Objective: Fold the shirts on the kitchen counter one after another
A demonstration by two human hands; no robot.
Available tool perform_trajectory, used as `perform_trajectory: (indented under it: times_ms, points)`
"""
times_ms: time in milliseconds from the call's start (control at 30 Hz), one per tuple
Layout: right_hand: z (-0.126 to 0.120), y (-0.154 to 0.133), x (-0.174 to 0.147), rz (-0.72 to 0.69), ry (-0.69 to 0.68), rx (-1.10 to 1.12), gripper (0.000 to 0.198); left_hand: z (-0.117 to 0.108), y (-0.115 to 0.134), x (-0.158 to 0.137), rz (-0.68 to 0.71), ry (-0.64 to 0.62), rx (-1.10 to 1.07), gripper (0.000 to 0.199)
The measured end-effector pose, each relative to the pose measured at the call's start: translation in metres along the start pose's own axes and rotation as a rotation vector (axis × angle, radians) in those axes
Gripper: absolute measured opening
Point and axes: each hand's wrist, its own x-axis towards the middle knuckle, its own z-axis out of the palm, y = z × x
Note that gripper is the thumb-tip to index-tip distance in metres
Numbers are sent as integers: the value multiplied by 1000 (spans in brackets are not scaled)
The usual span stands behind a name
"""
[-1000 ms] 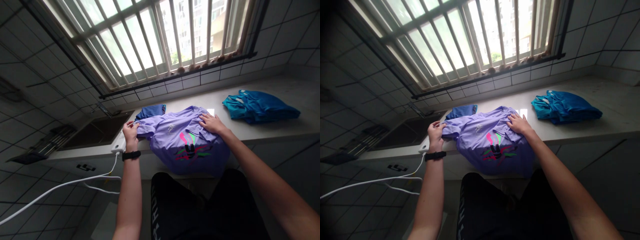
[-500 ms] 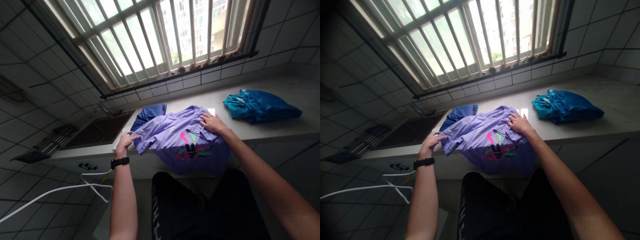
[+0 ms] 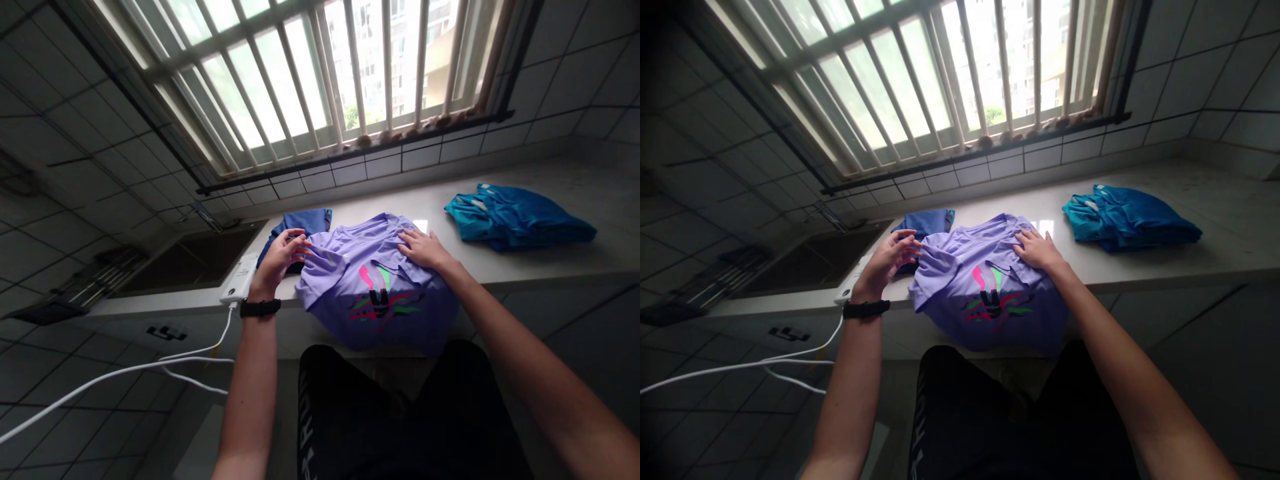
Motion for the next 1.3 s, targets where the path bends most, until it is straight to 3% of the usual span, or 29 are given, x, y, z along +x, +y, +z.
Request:
perform_trajectory:
  times_ms: [133, 300, 400, 467, 600, 700, 800, 900, 1067, 1167, 1300]
  points:
    - [-3, -2, -1, 9, -7, 2, 60, 1, -17, 7, 58, -17, 376, 37]
    - [-5, -5, -3, 5, -20, 1, 59, 15, -38, 7, 152, 10, 882, 46]
    - [-7, -4, -2, 4, -43, -12, 61, 28, -39, 8, 158, 22, 1049, 29]
    - [-9, -3, 3, -4, -61, -31, 61, 34, -35, 15, 192, 107, 1095, 25]
    - [-15, 3, 19, 22, -102, -69, 61, 40, -25, 49, 280, 279, 1060, 24]
    - [-23, 8, 36, 100, -118, -84, 58, 42, -23, 79, 268, 330, 1026, 23]
    - [-35, 12, 53, 140, -124, -58, 52, 40, -25, 104, 162, 289, 1009, 23]
    - [-49, 16, 69, 165, -79, -41, 48, 37, -27, 122, 74, 238, 952, 43]
    - [-59, 23, 89, 403, 136, 67, 48, 34, -26, 147, 124, 166, 809, 53]
    - [-55, 25, 98, 450, 39, 236, 46, 37, -24, 158, 71, 125, 672, 50]
    - [-47, 23, 106, 414, -37, 317, 20, 48, -25, 168, -182, 9, 399, 29]
